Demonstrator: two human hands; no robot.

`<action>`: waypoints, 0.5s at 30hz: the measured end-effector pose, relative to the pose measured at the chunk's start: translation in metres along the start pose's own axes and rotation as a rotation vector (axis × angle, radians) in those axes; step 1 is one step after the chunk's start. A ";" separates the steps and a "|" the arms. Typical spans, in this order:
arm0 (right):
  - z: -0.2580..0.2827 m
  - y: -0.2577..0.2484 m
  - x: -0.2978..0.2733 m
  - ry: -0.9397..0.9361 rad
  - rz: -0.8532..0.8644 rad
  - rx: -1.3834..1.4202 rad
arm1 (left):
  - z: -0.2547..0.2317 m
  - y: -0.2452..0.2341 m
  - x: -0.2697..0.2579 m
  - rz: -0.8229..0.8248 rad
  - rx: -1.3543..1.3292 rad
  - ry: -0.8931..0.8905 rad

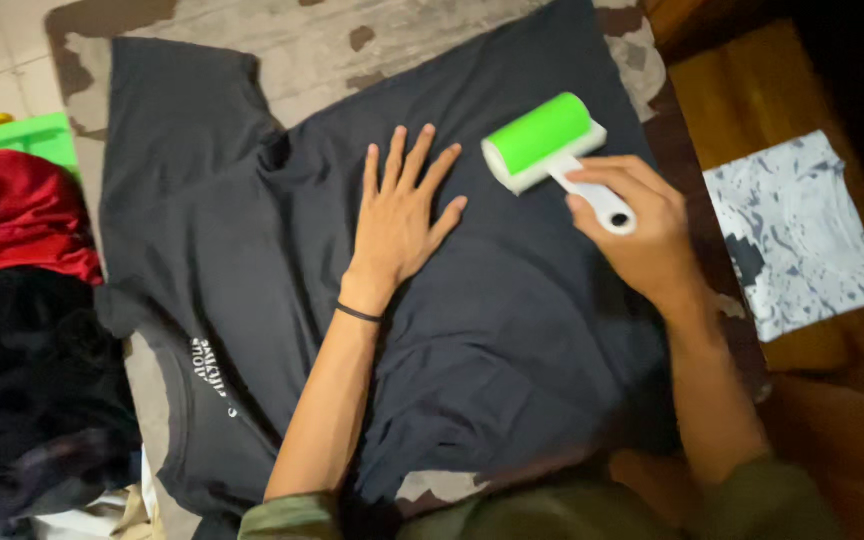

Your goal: The person uses a green lint roller to remove lint from a dark gray t-shirt laid on a table. They roll the tool over the front and back of the shirt, smooth the fabric with their hands, and continue rolling until the clip ends.

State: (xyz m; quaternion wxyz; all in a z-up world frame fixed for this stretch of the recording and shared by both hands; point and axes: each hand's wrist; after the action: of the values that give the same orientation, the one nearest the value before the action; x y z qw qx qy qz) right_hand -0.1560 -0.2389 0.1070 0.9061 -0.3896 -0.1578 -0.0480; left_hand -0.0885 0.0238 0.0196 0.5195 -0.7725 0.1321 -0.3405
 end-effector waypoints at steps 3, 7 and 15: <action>0.007 -0.022 -0.002 0.037 -0.004 -0.067 | 0.001 -0.002 -0.001 0.019 -0.022 0.002; -0.010 -0.029 0.013 0.116 -0.008 -0.109 | 0.006 -0.006 -0.001 0.032 -0.043 0.029; -0.052 -0.002 0.089 -0.053 -0.001 -0.112 | 0.011 0.017 0.042 -0.047 -0.070 -0.023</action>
State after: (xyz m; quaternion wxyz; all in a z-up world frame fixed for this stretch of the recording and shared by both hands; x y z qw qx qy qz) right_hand -0.0598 -0.2747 0.1039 0.8784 -0.4408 -0.1788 -0.0470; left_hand -0.0478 0.0004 0.0180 0.4854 -0.7969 0.1199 -0.3389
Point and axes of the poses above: each hand's wrist, its own x-axis towards the middle knuckle, its own y-axis out of the palm, z = x × y, and after that the axes turned 9 degrees about y, right-handed
